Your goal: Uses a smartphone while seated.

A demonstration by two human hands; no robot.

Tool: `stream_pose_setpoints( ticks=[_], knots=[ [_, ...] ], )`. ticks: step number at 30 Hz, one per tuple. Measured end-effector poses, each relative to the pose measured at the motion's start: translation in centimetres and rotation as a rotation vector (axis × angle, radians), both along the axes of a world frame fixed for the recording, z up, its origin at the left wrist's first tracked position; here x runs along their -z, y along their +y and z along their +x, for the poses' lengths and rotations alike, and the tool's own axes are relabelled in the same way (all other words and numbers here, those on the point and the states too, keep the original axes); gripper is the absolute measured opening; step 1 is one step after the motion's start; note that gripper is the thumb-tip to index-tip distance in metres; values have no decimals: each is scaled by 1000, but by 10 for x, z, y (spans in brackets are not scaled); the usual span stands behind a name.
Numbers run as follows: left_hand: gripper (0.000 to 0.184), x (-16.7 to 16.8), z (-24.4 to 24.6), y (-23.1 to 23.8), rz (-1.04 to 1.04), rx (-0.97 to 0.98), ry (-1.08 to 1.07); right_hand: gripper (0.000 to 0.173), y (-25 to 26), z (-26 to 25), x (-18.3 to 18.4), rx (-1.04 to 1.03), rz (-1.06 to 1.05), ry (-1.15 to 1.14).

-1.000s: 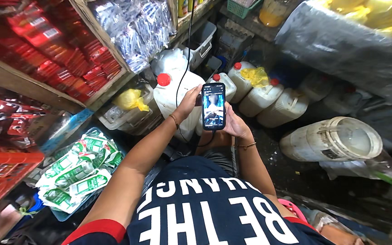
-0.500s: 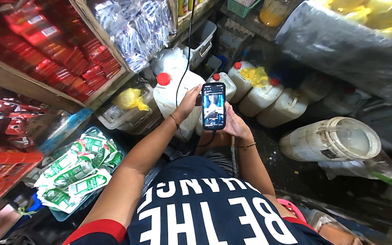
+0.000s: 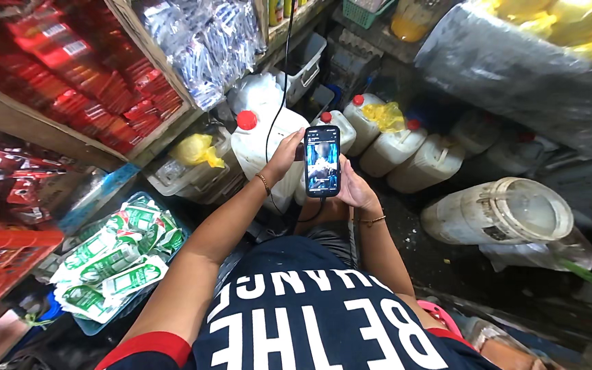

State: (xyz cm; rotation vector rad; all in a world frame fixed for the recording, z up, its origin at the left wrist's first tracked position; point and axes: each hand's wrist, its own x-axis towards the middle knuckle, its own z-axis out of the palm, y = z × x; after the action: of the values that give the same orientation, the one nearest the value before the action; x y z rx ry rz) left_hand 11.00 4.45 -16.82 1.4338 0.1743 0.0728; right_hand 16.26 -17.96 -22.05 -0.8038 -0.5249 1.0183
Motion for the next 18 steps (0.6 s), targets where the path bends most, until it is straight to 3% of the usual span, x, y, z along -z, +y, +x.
stream_pose_setpoints(
  ticks=[18],
  knots=[
    [55, -2, -2, -2, 26, -5, 5, 67, 0, -2, -1, 14, -12, -25]
  ],
)
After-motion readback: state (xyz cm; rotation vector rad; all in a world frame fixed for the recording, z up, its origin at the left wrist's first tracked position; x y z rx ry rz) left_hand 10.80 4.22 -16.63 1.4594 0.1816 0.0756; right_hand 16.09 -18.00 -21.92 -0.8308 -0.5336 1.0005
